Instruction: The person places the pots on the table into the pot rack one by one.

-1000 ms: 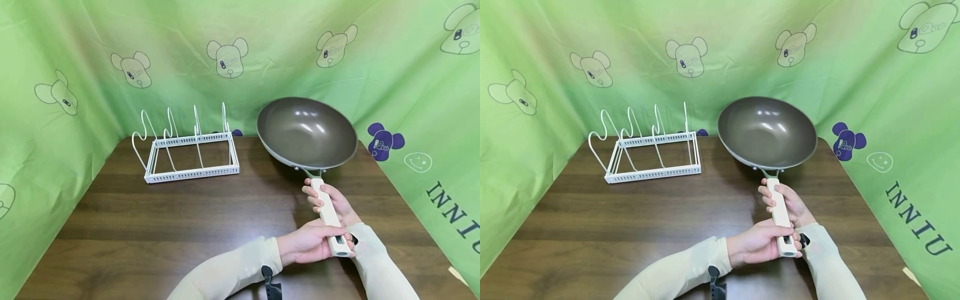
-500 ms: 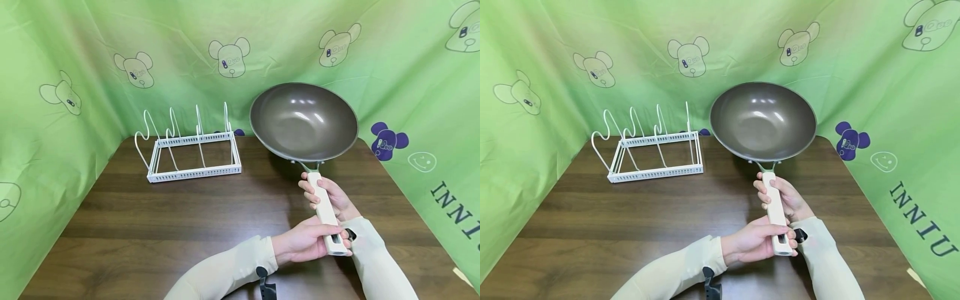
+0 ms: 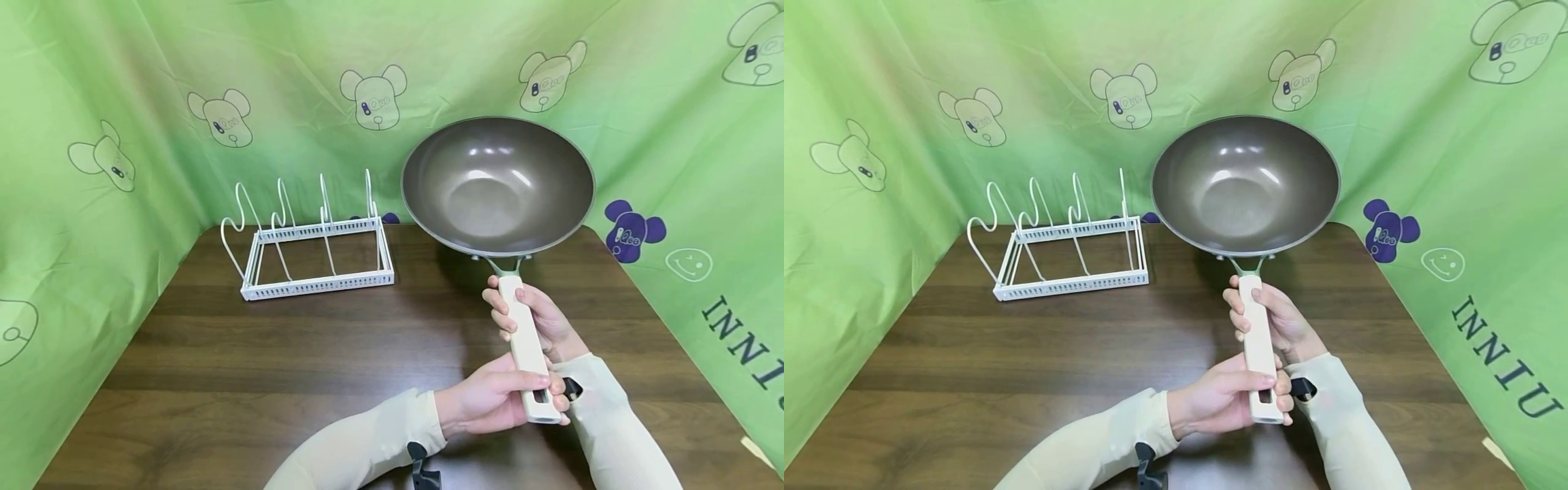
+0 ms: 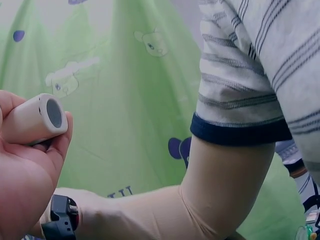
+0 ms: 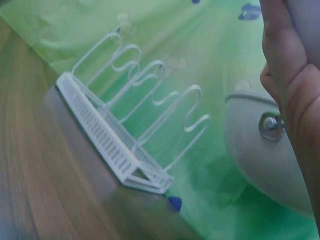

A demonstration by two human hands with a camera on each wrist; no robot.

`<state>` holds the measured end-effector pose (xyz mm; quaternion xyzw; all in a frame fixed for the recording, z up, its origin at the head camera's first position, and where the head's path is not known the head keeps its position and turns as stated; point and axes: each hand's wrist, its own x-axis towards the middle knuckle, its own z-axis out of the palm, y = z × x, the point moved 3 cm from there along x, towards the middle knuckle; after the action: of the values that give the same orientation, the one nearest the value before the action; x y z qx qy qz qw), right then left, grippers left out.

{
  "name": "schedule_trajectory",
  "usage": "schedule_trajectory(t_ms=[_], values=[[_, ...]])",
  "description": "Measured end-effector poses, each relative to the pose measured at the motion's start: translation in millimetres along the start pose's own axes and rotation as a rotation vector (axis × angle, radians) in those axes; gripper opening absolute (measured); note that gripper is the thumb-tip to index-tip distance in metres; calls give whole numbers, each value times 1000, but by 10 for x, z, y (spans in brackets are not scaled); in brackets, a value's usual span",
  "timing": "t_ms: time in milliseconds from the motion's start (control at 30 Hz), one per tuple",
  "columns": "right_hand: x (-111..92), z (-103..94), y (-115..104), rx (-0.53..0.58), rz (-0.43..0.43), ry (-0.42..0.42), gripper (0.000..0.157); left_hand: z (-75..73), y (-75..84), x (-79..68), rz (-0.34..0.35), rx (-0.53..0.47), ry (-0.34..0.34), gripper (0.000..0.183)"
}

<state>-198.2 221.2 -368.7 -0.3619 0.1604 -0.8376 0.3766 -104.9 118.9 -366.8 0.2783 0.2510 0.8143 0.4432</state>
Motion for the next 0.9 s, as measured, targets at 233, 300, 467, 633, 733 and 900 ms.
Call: schedule_trajectory(t_ms=[233, 300, 467, 633, 733, 900], values=[[149, 150, 34, 15, -78, -13, 31, 89, 96, -72, 15, -14, -47, 35], [198, 180, 42, 9, -102, -34, 31, 111, 120, -93, 14, -22, -66, 38], [319, 231, 63, 25, -153, -91, 31, 146, 183, -126, 24, -46, -117, 45], [412, 253, 92, 84, -192, -118, 29, 149, 230, -153, 28, -63, -160, 44], [458, 270, 119, 143, -199, -151, 31, 150, 246, -171, 29, -76, -191, 41], [568, 326, 147, 280, -205, -246, 32, 170, 279, -177, 34, -83, -230, 35]])
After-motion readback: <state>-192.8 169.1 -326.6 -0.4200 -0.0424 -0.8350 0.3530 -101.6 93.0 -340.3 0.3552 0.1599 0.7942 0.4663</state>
